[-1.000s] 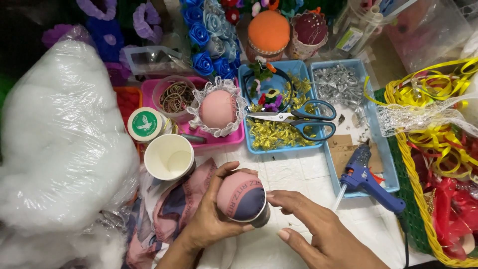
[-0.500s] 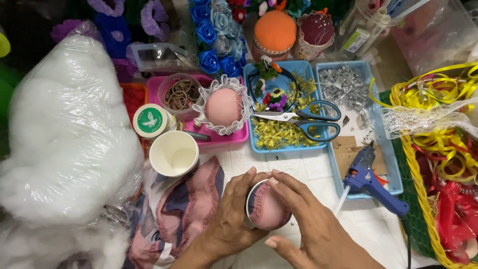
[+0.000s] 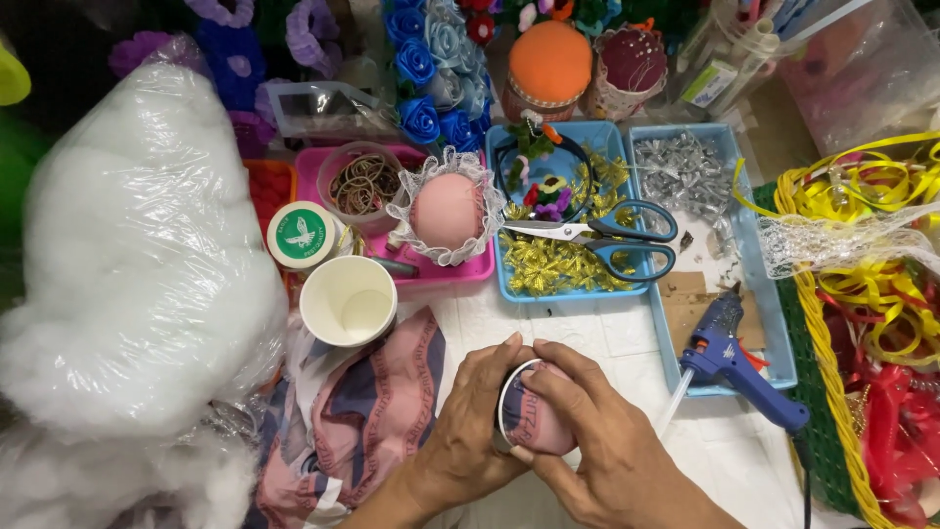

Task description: Decorating a small pink ball by applying hot glue and placing it into a decorative base, then trimming excess material with scissors.

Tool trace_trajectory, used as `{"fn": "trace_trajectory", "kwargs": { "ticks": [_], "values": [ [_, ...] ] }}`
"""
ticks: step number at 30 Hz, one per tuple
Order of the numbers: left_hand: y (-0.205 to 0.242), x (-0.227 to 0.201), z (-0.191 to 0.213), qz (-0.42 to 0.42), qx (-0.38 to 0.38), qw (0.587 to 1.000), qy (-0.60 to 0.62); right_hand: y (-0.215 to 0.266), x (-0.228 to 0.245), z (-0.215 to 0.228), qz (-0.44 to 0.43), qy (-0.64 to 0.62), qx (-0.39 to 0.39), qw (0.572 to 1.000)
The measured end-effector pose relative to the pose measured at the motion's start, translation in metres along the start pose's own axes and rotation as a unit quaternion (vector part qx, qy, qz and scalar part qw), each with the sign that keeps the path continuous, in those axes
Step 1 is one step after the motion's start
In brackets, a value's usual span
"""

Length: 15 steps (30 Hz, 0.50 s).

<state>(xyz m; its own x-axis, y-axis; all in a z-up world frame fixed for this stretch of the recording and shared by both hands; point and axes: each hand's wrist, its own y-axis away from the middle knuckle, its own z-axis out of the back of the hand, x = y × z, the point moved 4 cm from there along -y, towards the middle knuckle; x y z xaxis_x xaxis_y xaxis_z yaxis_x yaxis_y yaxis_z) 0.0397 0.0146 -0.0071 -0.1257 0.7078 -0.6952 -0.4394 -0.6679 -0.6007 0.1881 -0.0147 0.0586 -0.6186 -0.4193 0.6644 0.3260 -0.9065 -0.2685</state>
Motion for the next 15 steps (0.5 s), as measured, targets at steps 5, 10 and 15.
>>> {"fn": "trace_trajectory", "kwargs": {
  "ticks": [5,10,15],
  "values": [
    [0.003,0.003,-0.001,0.010,0.006,1.000,0.005,0.002,-0.003,-0.003,0.000,-0.002,-0.014,1.000],
    [-0.002,0.000,0.000,-0.013,0.001,1.000,-0.011,-0.001,0.002,-0.003,0.010,0.008,-0.012,1.000],
    [-0.004,-0.002,0.005,0.015,0.024,0.999,0.034,0.001,0.002,0.000,-0.008,-0.015,0.025,1.000]
  ]
}}
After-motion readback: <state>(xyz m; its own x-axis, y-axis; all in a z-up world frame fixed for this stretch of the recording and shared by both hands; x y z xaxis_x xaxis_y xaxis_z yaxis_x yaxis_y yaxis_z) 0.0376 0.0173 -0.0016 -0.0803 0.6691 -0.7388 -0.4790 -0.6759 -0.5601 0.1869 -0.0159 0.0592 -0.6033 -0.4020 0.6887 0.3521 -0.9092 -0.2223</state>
